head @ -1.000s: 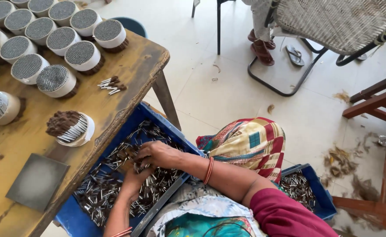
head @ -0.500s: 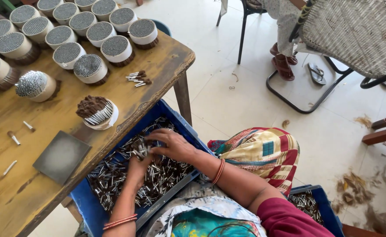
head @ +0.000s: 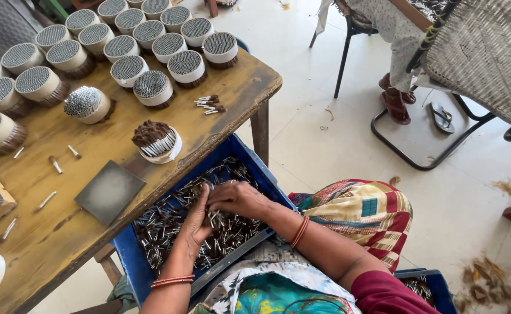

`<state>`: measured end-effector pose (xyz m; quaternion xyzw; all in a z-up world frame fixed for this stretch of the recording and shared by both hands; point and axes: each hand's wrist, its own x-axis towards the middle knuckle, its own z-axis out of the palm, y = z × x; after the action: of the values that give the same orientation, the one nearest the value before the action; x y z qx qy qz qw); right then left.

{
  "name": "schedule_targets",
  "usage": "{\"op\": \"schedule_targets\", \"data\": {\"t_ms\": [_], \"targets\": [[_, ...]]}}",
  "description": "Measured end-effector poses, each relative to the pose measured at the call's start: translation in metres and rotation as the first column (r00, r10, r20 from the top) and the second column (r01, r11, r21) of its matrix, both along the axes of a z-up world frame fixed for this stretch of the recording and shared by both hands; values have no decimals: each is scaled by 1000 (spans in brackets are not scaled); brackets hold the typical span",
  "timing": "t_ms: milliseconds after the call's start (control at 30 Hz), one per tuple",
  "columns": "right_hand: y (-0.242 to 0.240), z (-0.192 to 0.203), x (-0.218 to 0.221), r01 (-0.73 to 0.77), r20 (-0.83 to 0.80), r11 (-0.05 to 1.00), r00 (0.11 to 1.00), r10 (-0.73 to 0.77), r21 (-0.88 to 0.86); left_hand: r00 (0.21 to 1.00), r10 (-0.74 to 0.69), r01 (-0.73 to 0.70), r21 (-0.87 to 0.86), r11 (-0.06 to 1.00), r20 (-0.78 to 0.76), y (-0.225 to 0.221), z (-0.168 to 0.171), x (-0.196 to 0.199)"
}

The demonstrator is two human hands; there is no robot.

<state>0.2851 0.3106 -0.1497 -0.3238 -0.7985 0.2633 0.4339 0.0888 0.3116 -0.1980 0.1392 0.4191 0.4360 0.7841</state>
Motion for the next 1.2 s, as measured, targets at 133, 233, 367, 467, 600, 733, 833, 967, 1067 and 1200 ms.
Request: {"op": "schedule_targets", "data": {"t_ms": [133,233,367,467,600,733,833,967,1067,1200], "targets": [[-10,26,-1,-187,72,978,978,194,-92,930,-36,-1,-98,995,-366,2,-9,-4],[-7,39,3,16,42,996,999,-13,-86,779,66,202,349,915,-623,6,-45,-14],[-6,35,4,-42,-12,999,999,42,30,552,19,504,352,789,-834,-1,-39,-3],[2,7,3,-95,26,992,995,97,-85,730,-98,395,301,868,-676,-1,-45,-4],[7,-5,5,92,-52,986,994,-100,-137,947,-166,211,140,967,-275,1,-40,-14],[1,2,1,223,-75,974,971,-226,-47,998,-58,60,73,996,-18,-3,4,-2],[-1,8,0,-157,-4,986,988,157,47,993,-19,24,46,999,-113,8,-23,-12],[-3,25,2,-28,-5,999,1000,28,-29,819,4,237,346,908,-573,6,-41,-15],[-1,22,3,-17,-17,1000,1000,17,13,568,87,472,411,780,-819,0,-38,-5],[8,-24,-6,-171,24,985,985,171,-5,781,-90,305,251,919,-618,2,-54,-3]]}}
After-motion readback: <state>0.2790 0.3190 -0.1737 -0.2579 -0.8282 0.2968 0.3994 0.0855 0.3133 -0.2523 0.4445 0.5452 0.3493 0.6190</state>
